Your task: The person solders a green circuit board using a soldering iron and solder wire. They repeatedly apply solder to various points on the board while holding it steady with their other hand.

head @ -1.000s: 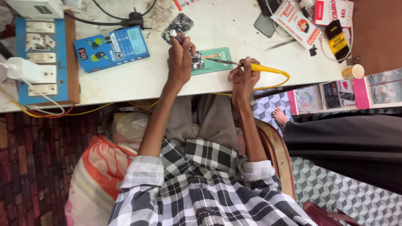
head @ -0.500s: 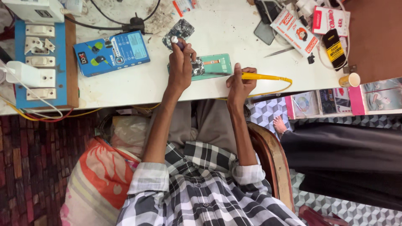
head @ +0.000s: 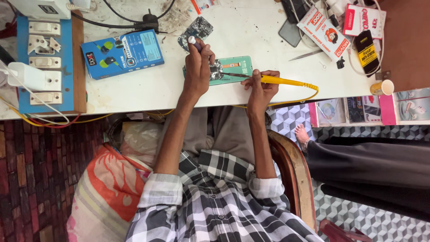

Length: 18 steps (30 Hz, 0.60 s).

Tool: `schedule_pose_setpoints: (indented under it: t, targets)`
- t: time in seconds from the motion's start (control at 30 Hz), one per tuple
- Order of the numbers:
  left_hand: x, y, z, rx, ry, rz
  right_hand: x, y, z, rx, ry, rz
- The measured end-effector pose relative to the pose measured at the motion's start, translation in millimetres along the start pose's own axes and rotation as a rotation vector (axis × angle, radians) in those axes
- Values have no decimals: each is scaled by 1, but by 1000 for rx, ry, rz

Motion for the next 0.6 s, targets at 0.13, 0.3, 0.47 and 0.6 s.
schedule_pose_setpoints:
  t: [0.13, 0.3, 0.47, 0.6]
  targets:
    - [3, 2, 1, -6, -20, 34, -2, 2, 2, -16, 37, 41]
    - [-2, 1, 1, 5, -52, 6, -3, 2, 5, -43, 21, 49]
    - [0, 2, 2, 4, -42, 2, -7, 4, 8, -26, 12, 69]
    - [1, 2, 0, 3, -33, -7, -10, 1, 11, -15, 39, 60]
Point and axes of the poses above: each hand's wrist, its own y-axis away from the middle knuckle, its own z-axis out of the back of the hand, x = y × z, the point moved 8 cm from there along -y, towards the middle knuckle, and after that the axes turned 1 degree about y, right-handed, at the moved point
